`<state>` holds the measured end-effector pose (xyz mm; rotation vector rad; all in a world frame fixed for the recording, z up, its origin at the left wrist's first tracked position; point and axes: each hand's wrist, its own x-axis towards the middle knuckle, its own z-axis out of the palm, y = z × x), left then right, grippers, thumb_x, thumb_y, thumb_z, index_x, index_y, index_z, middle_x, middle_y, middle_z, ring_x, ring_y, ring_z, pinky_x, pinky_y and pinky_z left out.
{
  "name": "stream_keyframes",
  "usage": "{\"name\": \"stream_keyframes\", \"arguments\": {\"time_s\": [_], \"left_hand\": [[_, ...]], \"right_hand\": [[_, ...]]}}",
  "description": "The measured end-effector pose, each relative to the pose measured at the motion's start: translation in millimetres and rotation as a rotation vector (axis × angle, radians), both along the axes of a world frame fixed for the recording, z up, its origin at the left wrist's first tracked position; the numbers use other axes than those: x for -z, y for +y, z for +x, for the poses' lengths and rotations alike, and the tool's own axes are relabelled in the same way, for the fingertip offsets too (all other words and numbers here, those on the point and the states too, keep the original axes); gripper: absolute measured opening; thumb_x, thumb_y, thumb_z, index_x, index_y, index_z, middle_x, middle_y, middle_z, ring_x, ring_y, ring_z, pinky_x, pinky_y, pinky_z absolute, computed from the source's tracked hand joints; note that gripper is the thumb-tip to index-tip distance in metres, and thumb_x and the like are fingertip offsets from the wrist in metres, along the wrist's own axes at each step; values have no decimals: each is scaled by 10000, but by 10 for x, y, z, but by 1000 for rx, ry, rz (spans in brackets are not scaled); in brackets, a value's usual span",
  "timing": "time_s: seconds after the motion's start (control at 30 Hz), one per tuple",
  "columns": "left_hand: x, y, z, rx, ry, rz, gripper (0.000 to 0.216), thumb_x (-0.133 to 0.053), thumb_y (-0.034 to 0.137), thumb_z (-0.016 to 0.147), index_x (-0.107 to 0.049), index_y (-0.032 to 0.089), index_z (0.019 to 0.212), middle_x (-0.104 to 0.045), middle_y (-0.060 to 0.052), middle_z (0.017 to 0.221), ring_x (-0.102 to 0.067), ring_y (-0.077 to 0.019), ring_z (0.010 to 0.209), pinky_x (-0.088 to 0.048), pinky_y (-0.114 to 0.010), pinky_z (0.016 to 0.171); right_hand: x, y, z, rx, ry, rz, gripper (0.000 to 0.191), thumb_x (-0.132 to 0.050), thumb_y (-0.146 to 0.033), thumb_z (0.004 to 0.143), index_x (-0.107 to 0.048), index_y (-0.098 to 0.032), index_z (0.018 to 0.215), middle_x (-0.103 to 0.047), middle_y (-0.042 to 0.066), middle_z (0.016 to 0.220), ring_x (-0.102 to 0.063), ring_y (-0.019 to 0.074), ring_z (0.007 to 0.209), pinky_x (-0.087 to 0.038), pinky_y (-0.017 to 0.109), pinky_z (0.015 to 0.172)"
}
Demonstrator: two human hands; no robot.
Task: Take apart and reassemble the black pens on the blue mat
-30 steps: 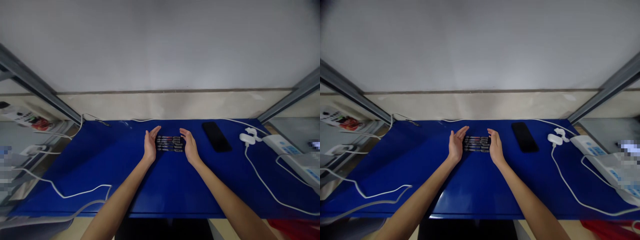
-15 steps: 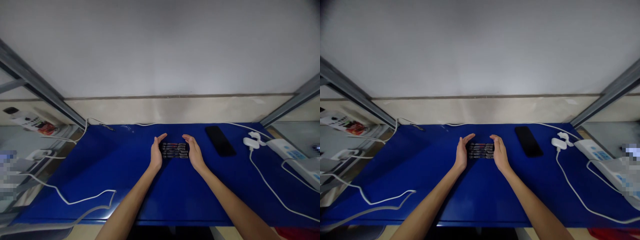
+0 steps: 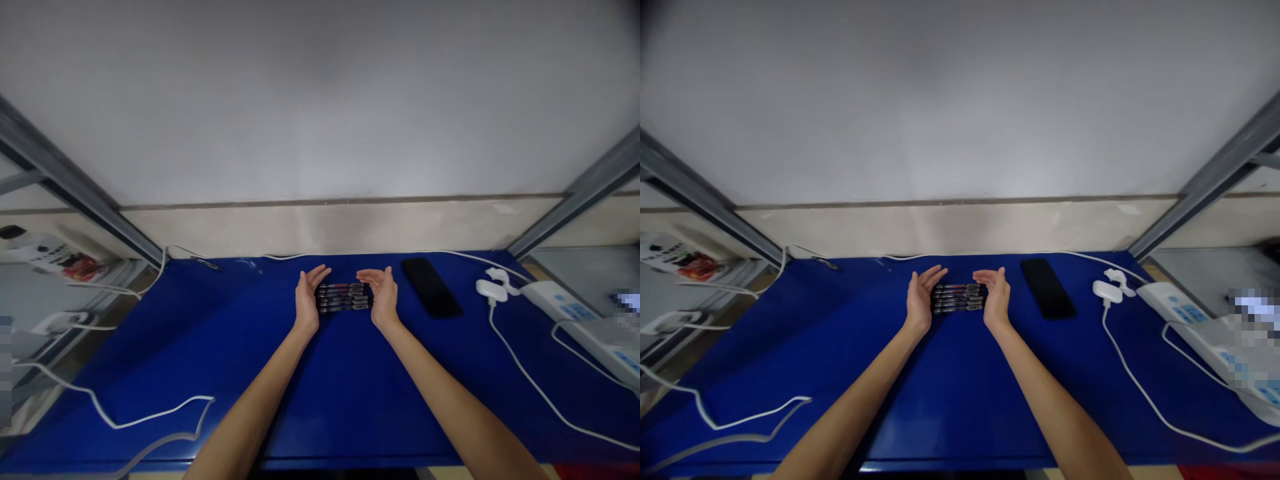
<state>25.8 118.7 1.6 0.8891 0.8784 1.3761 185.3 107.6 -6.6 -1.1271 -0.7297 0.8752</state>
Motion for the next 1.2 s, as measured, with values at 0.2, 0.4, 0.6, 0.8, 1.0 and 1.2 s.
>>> {"name": "stream_keyframes", "arguments": {"time_s": [0.2, 0.4, 0.6, 0.8, 1.0, 1.2], "left_hand": [[30, 44, 22, 11, 67, 36, 630, -299, 630, 933, -655, 148, 1128, -724, -138, 1089, -629, -295, 1125, -427, -465, 989], [38, 30, 9, 7, 110, 41, 622, -287, 623, 936, -672, 151, 1062, -734, -131, 1044, -646, -289, 1091, -423, -461, 993], [25, 14, 10, -19, 89, 46, 598, -278, 582, 955, -677, 145, 1035, -731, -128, 1042, -638, -270, 1111, -391, -444, 1038], [-15, -3, 7, -7, 119, 34, 608, -264, 594, 950, -673, 150, 1028, -723, -132, 1051, -645, -272, 1097, -438, -435, 989], [1, 3, 17, -2, 104, 69, 592, -271, 580, 958, -682, 158, 1021, -720, -120, 1046, -645, -267, 1084, -425, -434, 1010], [6, 20, 21, -8, 80, 69, 573, -290, 567, 961, -690, 158, 995, -722, -114, 1015, -649, -266, 1061, -432, -434, 1001]], "right_hand": [[50, 4, 45, -24, -93, -11, 594, -360, -643, 931, -719, -179, 837, -743, 121, 938, -683, 273, 945, -495, 451, 933], [25, -75, 93, -87, -296, -3, 545, -344, -607, 955, -716, -214, 880, -711, 88, 1104, -636, 257, 1070, -461, 437, 990], [-112, -155, 217, -219, -655, 30, 384, -430, -487, 970, -724, -240, 994, -650, 77, 1191, -596, 243, 1140, -427, 432, 1030], [-154, -171, 421, -548, -943, 20, 504, -763, -450, 747, -650, -357, 1229, -424, 54, 1485, -278, 313, 1431, -298, 582, 1124], [-148, -186, 484, -646, -1033, 24, 512, -805, -372, 716, -655, -399, 1205, -329, 18, 1546, -186, 336, 1463, -280, 641, 1111], [-121, -194, 449, -636, -1067, 33, 403, -766, -367, 762, -669, -350, 1152, -347, 34, 1528, -190, 314, 1460, -277, 615, 1124]]}}
